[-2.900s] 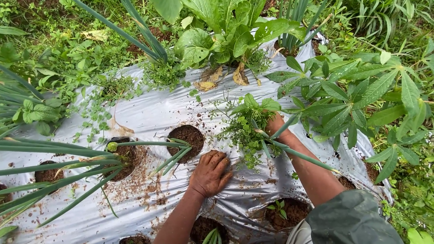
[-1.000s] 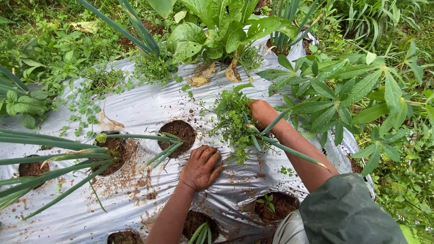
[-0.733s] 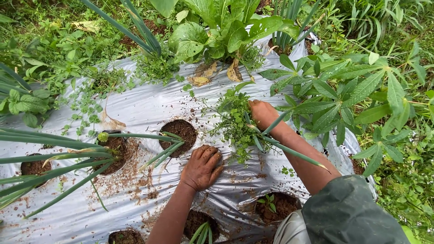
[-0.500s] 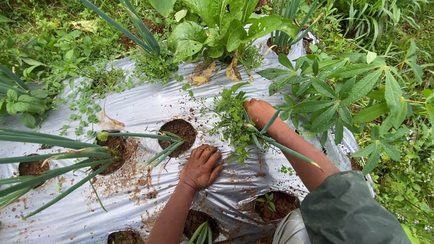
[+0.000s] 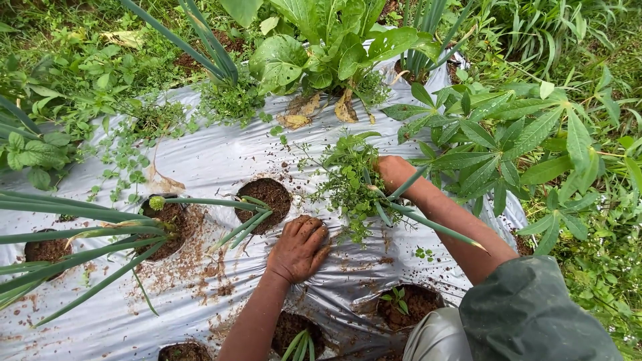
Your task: The person weeds a garden bed by hand, pulling unwanted plants from around onions and other crops growing through a plastic mulch sheet. Later, the person uses a small hand hoe to loosen the soil and remove weeds from around leafy green vegetables.
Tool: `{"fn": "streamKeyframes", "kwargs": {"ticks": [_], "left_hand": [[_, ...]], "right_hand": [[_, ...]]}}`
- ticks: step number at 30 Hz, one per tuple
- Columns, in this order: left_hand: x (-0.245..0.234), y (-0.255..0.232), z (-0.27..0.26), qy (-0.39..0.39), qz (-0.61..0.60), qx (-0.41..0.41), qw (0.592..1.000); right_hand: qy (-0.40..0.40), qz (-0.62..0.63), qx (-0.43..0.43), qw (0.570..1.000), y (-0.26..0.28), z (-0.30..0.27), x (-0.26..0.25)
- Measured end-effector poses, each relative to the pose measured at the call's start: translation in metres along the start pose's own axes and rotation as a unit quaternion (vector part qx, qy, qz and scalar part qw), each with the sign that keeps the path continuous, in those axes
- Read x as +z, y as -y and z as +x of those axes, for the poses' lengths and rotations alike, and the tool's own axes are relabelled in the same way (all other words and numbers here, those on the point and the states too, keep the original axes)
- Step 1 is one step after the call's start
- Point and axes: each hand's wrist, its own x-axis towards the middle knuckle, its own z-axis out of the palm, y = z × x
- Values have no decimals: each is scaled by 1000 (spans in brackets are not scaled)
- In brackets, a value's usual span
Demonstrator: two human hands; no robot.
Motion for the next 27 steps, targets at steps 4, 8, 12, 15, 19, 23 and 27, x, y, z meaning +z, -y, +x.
{"fn": "streamKeyframes", "kwargs": {"ticks": [4,8,12,15,19,23,27], "left_hand": [[0,0,0,-3,3,-1,1000],[-2,-1,0,-2,0,-3,1000],[-1,-1,-1,-3,-14,-9,1000],[-2,0,-1,7,-5,-7,1000],[2,-1,0,5,-1,-5,1000],[2,2,-4,8,3,-7,1000],[2,1,-1,-2,2,-4,1000]], "right_hand": [[-9,24,-10,1000,6,-39,-30],[30,31,-15,999,-8,-30,-18],[68,112,23,991,-4,-54,-26],[127,156,54,978,-7,-93,-28],[35,159,131,978,-45,-97,-29],[-204,447,223,842,-12,-118,-103],[-310,640,248,658,-4,-87,-74]]}}
